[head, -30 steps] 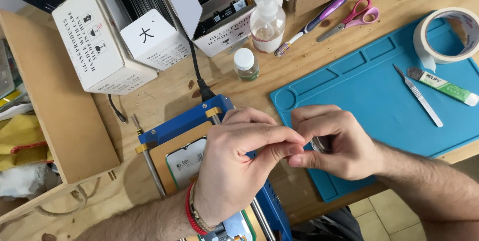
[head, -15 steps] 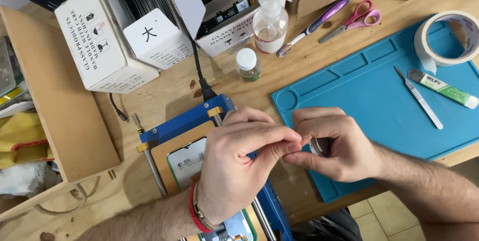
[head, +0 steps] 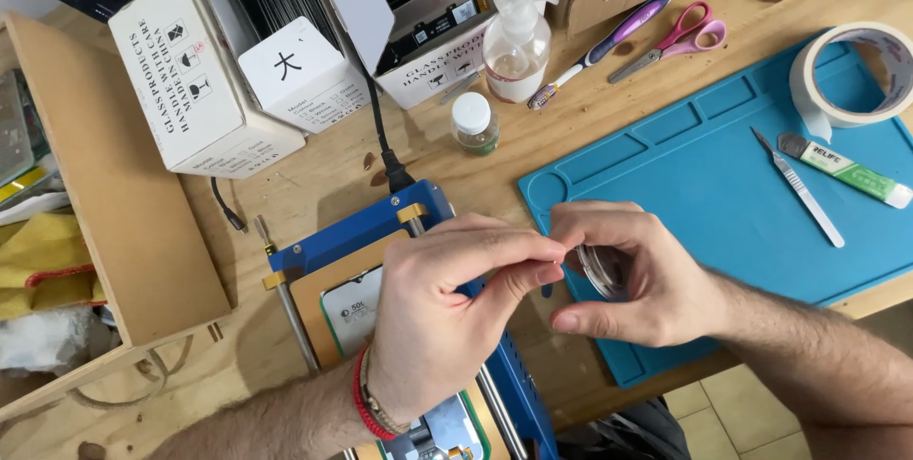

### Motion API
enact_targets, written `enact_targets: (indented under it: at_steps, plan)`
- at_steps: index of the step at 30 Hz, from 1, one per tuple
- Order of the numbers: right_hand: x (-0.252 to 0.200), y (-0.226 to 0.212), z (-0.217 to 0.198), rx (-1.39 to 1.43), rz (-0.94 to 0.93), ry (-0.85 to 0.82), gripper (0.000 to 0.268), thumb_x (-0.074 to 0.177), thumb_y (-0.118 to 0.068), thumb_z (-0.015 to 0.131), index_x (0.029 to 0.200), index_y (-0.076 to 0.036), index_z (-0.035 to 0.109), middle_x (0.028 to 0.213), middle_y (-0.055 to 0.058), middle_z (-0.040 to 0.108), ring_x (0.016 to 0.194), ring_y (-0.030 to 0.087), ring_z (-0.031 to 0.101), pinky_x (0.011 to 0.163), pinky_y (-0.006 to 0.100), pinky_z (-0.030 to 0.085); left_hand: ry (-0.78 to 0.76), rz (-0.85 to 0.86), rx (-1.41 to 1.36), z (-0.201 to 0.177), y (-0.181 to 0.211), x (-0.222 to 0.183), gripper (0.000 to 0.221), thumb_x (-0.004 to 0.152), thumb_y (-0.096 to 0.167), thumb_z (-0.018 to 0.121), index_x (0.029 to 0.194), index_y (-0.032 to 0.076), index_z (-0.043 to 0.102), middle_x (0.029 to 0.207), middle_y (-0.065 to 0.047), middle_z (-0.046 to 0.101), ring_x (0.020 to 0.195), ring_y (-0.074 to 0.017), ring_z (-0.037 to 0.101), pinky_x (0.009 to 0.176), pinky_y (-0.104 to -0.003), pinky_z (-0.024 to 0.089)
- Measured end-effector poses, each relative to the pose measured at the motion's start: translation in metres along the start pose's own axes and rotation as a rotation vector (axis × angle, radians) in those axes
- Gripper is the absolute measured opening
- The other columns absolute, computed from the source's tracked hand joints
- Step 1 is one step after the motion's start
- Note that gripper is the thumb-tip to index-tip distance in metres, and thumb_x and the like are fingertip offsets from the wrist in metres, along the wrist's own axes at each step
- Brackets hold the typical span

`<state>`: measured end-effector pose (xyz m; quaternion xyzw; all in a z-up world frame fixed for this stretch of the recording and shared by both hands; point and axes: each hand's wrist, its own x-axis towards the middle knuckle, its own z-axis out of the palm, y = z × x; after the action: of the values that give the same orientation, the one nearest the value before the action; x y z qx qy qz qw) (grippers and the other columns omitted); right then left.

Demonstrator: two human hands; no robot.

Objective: The person is preparing and using a thin cutting wire to separate the glass from a mobile phone LCD screen mounted on a heating plate.

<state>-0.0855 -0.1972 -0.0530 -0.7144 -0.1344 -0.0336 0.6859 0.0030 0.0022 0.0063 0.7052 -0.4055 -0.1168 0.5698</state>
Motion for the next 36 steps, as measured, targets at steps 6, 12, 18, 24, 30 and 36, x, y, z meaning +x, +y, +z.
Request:
enact_targets:
  at_steps: [6,12,18,24,30,36]
  plan:
    - [-0.002,0.005,0.006,-0.132,-0.065,0.094,0.022,0.094,-0.028,0.082,0.090,-0.013,0.067,0.079,-0.002,0.065,0.069,0.015,0.056,0.064,0.030,0.048,0.013,-0.064,0.033,-0.001,0.002,0.000,0.010,0.096,0.011,0.086,0.105,0.013,0.083,0.092,0.004,0.085,0.093,-0.0137,0.072,0.087,-0.027,0.063]
    - [-0.006,0.004,0.007,-0.189,-0.121,0.125,0.025,0.099,-0.025,0.074,0.084,-0.011,0.059,0.073,0.001,0.055,0.064,0.018,0.049,0.060,0.032,0.043,0.017,-0.055,0.035,0.001,0.004,0.000,0.012,0.096,0.022,0.084,0.105,0.014,0.085,0.094,0.001,0.085,0.095,-0.0160,0.076,0.090,-0.030,0.062]
    - [-0.005,0.003,0.007,-0.156,-0.170,0.100,0.025,0.097,-0.022,0.075,0.082,-0.008,0.060,0.072,0.004,0.056,0.064,0.021,0.052,0.060,0.032,0.046,-0.052,-0.084,-0.053,0.001,0.009,0.004,0.010,0.104,0.014,0.075,0.105,0.009,0.083,0.099,0.000,0.085,0.099,-0.0155,0.074,0.089,-0.030,0.066]
    - [-0.004,0.000,0.006,-0.208,-0.128,0.138,0.027,0.098,-0.027,0.073,0.083,-0.007,0.063,0.072,0.003,0.060,0.066,0.019,0.053,0.061,0.033,0.045,-0.151,-0.126,-0.154,-0.006,0.012,0.007,0.024,0.115,0.018,0.057,0.121,0.010,0.079,0.113,-0.004,0.085,0.111,-0.0186,0.080,0.103,-0.031,0.066]
    - [-0.009,0.015,0.010,-0.294,-0.196,0.197,0.025,0.100,-0.026,0.070,0.087,-0.008,0.058,0.075,0.003,0.055,0.064,0.020,0.047,0.059,0.034,0.040,-0.001,0.076,0.182,0.001,0.004,0.006,0.015,0.101,0.025,0.078,0.104,0.010,0.079,0.098,0.001,0.084,0.092,-0.0230,0.076,0.092,-0.035,0.060]
    - [-0.009,0.014,0.012,-0.367,-0.206,0.190,0.023,0.098,-0.020,0.076,0.087,-0.006,0.060,0.076,0.007,0.057,0.065,0.021,0.052,0.059,0.032,0.045,-0.027,0.014,0.191,0.004,-0.006,0.000,0.005,0.102,0.014,0.080,0.105,0.017,0.082,0.098,0.007,0.085,0.096,-0.0202,0.072,0.093,-0.034,0.055]
